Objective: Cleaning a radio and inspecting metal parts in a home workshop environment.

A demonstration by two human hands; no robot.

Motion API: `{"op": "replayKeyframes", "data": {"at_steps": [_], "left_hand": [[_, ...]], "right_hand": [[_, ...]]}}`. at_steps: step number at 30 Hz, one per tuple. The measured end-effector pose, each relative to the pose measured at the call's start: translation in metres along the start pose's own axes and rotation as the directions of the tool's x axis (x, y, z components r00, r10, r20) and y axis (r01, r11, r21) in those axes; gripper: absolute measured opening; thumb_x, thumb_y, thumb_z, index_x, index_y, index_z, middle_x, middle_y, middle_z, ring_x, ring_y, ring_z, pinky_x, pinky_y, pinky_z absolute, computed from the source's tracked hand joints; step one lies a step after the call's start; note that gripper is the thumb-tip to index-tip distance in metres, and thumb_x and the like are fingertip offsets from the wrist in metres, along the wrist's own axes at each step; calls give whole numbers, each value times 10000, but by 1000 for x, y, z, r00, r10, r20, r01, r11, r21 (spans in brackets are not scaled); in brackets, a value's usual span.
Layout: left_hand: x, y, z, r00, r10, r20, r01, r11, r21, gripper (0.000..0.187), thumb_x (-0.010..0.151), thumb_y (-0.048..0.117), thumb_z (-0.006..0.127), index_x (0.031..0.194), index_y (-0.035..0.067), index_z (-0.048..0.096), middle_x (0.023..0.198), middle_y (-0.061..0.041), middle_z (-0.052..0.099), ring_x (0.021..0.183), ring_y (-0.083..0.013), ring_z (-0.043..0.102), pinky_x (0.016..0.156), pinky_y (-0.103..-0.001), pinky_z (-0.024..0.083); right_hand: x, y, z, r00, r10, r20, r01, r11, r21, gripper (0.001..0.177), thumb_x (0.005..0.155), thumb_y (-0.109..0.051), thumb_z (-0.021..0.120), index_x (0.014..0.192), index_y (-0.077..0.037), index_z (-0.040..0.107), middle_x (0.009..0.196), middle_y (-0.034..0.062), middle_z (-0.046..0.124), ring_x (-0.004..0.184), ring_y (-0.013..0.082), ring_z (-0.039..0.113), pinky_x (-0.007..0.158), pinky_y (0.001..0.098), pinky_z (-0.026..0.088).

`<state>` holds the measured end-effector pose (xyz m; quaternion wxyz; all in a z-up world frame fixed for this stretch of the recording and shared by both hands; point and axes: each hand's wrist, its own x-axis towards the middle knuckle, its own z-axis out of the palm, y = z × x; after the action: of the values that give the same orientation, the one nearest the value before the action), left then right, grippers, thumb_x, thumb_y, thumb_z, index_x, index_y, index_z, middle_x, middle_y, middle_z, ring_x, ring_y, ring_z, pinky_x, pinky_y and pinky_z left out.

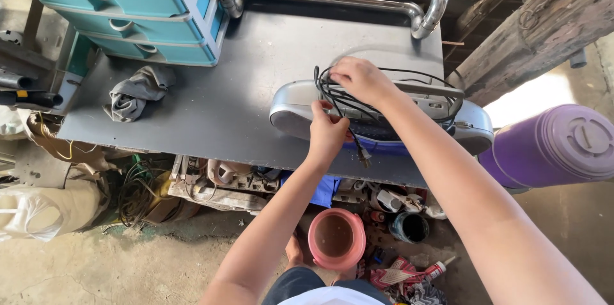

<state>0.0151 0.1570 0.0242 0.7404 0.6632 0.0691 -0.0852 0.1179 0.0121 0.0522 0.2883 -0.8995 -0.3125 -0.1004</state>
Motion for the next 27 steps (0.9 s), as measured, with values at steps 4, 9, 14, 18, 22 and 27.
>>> {"op": "replayKeyframes", "data": {"at_steps": [4,9,14,18,22,27], "left_hand": [[6,-12,4,1000,13,-10,-13,1000,-12,462,851,-31,606,1227,18,343,836,-134,642,598,-179,683,544,-325,616],[-11,14,-2,986,167,-7,-161,960,229,818,838,-12,611,1519,54,164,768,-125,664,587,-186,671,541,-321,580],[-1,17,-15,995,102,22,-103,939,328,999,800,34,636,1617,86,64,751,-135,677,622,-232,671,588,-359,561],[17,13,-23,928,365,-71,-252,759,601,840,817,99,661,1568,79,286,1040,-237,648,967,-347,632,857,-434,530],[60,-10,-29,752,656,59,-488,495,719,762,834,88,575,1563,30,361,1427,-276,528,1323,-397,489,1087,-502,419],[65,33,-21,856,467,220,-402,337,851,576,933,258,536,1458,23,502,1477,-153,560,1392,-378,468,1094,-547,388]], "right_hand": [[35,-34,-3,974,163,157,-147,983,-109,150,959,-213,679,985,-82,746,969,88,728,919,291,687,802,410,528],[49,1,9,721,525,451,-656,728,201,310,908,-335,747,850,-32,717,856,130,744,791,257,726,718,360,554],[36,-26,3,713,671,204,-698,706,119,421,799,-439,815,924,-52,704,902,101,742,869,223,721,783,333,546],[26,-34,4,777,627,-59,-624,779,60,731,695,-437,888,1267,-125,556,1153,152,581,1025,281,640,846,370,521],[12,-26,18,837,531,-131,-539,841,-37,754,748,-491,892,1346,-174,560,1242,180,532,1164,349,557,909,423,483],[-29,1,17,824,432,-367,-550,767,-331,376,995,-223,651,1331,-64,590,1239,192,587,1115,333,601,919,455,518]]}}
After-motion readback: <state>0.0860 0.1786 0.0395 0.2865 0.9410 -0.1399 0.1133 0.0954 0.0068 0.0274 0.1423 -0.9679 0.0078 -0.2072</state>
